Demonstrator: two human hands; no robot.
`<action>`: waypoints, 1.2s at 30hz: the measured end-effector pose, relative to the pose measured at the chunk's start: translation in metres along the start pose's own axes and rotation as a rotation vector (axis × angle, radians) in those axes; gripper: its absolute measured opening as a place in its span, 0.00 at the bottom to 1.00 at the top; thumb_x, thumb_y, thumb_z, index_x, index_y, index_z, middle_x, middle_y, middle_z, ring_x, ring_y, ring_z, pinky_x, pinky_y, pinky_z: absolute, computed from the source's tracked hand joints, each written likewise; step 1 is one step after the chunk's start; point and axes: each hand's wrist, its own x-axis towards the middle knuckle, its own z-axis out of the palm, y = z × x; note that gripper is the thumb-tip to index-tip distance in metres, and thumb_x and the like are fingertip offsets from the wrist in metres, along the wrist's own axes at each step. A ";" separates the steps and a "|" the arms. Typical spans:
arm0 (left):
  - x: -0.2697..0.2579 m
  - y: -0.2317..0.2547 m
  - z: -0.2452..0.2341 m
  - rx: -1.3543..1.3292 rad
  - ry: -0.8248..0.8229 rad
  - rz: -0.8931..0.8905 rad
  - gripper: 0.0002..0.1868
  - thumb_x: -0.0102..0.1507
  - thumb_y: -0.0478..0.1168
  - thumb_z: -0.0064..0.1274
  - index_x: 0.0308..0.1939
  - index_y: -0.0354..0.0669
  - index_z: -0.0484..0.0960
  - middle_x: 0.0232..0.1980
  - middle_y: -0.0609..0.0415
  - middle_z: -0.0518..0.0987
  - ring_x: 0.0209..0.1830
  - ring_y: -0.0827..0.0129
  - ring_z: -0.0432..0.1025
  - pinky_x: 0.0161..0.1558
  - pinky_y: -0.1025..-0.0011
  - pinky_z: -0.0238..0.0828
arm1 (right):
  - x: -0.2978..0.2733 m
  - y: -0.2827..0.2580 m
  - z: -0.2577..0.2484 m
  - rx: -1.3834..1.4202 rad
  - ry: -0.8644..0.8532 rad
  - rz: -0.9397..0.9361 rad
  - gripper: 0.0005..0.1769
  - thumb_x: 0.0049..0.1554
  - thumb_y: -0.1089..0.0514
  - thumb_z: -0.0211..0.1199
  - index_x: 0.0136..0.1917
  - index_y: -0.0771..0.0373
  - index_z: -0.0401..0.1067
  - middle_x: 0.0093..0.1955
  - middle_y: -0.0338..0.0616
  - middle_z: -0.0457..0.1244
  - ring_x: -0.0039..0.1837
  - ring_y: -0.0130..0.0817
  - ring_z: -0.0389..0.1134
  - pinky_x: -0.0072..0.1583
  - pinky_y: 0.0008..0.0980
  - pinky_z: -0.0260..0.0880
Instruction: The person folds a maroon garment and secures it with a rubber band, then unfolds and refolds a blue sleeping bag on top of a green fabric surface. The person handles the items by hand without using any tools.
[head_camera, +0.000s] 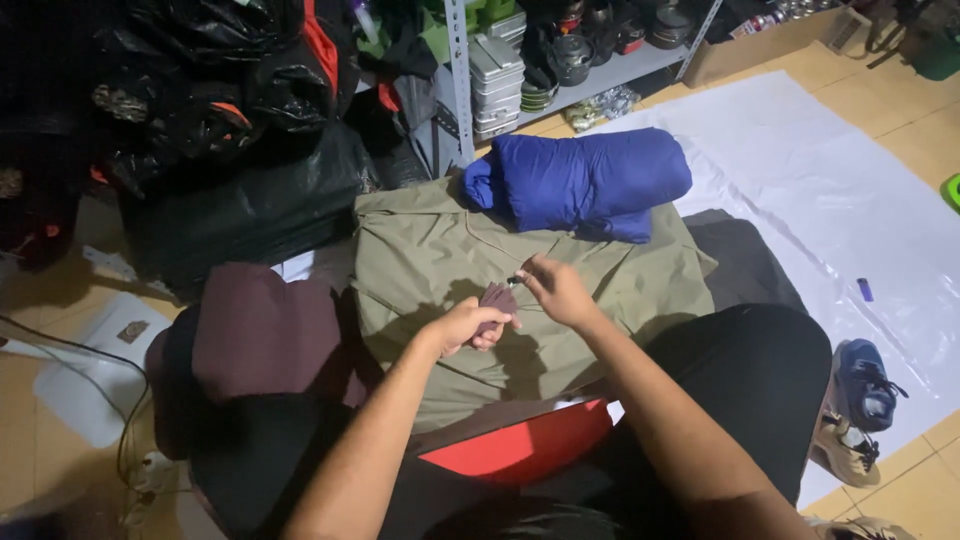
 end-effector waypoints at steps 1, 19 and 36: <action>0.005 -0.010 -0.004 -0.001 0.001 -0.001 0.19 0.62 0.41 0.57 0.18 0.37 0.73 0.18 0.55 0.62 0.11 0.74 0.59 0.20 0.73 0.56 | 0.001 -0.005 -0.003 0.001 -0.001 0.001 0.10 0.66 0.54 0.59 0.52 0.62 0.74 0.39 0.48 0.66 0.40 0.40 0.65 0.44 0.38 0.65; 0.009 -0.032 -0.015 0.072 -0.418 -0.087 0.28 0.54 0.29 0.51 0.60 0.26 0.76 0.44 0.34 0.85 0.35 0.58 0.83 0.36 0.72 0.80 | -0.009 -0.035 -0.026 0.467 -0.519 0.048 0.11 0.52 0.57 0.76 0.49 0.60 0.82 0.37 0.34 0.68 0.39 0.25 0.60 0.43 0.27 0.59; 0.011 -0.035 -0.017 0.007 -0.278 -0.100 0.30 0.61 0.42 0.64 0.64 0.33 0.78 0.61 0.35 0.80 0.62 0.49 0.75 0.60 0.62 0.74 | -0.008 -0.022 -0.032 0.448 -0.628 0.017 0.13 0.50 0.62 0.79 0.48 0.63 0.80 0.38 0.33 0.66 0.39 0.27 0.64 0.47 0.30 0.66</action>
